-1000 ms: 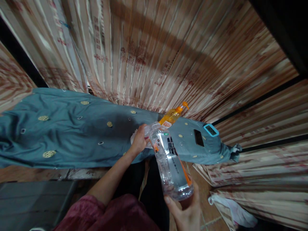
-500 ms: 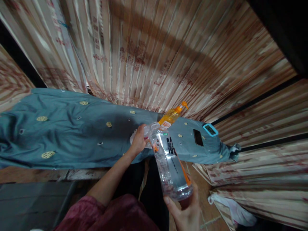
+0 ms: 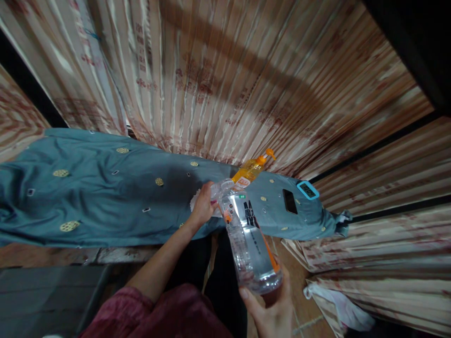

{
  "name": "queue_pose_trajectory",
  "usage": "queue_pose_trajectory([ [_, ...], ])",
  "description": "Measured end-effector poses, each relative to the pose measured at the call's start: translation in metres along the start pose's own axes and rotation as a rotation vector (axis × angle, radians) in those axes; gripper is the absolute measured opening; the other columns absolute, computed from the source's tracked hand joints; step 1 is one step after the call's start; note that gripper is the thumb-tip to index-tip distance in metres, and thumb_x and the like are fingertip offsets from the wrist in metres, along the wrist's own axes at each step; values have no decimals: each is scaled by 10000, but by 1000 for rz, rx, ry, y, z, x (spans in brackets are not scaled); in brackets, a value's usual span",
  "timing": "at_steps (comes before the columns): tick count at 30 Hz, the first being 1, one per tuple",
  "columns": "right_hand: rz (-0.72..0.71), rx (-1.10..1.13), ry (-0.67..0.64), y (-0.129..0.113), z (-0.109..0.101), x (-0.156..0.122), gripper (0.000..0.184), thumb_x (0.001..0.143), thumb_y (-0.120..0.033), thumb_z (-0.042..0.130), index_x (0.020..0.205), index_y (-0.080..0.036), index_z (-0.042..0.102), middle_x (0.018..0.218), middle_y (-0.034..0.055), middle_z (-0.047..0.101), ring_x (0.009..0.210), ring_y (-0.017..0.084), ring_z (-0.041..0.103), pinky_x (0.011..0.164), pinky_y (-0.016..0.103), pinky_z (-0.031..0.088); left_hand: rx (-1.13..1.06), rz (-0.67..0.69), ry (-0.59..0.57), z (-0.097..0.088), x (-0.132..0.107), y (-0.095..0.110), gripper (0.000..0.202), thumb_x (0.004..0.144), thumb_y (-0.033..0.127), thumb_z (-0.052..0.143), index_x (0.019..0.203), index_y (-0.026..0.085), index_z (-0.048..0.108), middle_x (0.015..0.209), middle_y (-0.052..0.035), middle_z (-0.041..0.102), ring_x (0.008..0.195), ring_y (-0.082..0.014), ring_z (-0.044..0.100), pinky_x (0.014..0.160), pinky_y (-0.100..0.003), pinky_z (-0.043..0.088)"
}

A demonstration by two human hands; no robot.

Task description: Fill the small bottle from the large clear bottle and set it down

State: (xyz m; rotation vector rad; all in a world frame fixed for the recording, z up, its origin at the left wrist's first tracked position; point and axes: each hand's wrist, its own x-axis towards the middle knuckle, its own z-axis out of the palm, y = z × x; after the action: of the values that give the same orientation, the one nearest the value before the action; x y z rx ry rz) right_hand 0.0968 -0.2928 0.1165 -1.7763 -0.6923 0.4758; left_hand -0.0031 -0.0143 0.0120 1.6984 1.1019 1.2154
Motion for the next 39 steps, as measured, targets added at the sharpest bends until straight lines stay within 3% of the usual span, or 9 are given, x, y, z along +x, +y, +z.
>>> queue_pose_trajectory([
  [6, 32, 30, -5, 0, 0, 1, 921, 683, -496, 991, 1454, -219, 572, 1296, 185, 868, 1089, 379, 890, 881, 424, 732, -14, 18, 2, 2, -1, -5, 621, 794, 160, 777, 1383, 243, 600, 1323, -96, 707, 1259, -342, 726, 1104, -532, 643],
  [16, 50, 42, -14, 0, -1, 2, 934, 670, -480, 996, 1452, -223, 554, 1266, 168, 880, 1073, 357, 897, 874, 391, 724, -44, 46, 31, 4, 0, -7, 614, 763, 87, 784, 1349, 192, 637, 1269, -108, 709, 1219, -352, 733, 1107, -545, 653],
  [25, 0, 32, -11, 2, 0, 2, 915, 683, -484, 999, 1453, -231, 574, 1335, 187, 861, 1167, 389, 877, 909, 428, 728, -29, 33, 31, 5, 0, -8, 628, 766, 81, 791, 1360, 211, 634, 1281, -106, 715, 1230, -345, 735, 1126, -543, 637],
  [31, -6, 49, -27, 0, 1, 0, 904, 672, -424, 1008, 1454, -234, 596, 1281, 156, 885, 1101, 370, 892, 898, 405, 724, -23, 43, 38, 5, 0, -9, 648, 755, 63, 774, 1364, 226, 625, 1263, -76, 704, 1240, -342, 731, 1148, -558, 628],
  [39, 37, 43, -4, -3, 1, 0, 922, 673, -468, 986, 1453, -214, 566, 1287, 182, 877, 1084, 370, 897, 891, 407, 729, -22, 62, 29, 5, 0, -13, 636, 770, 86, 785, 1369, 226, 622, 1269, -93, 707, 1225, -341, 729, 1100, -528, 641],
])
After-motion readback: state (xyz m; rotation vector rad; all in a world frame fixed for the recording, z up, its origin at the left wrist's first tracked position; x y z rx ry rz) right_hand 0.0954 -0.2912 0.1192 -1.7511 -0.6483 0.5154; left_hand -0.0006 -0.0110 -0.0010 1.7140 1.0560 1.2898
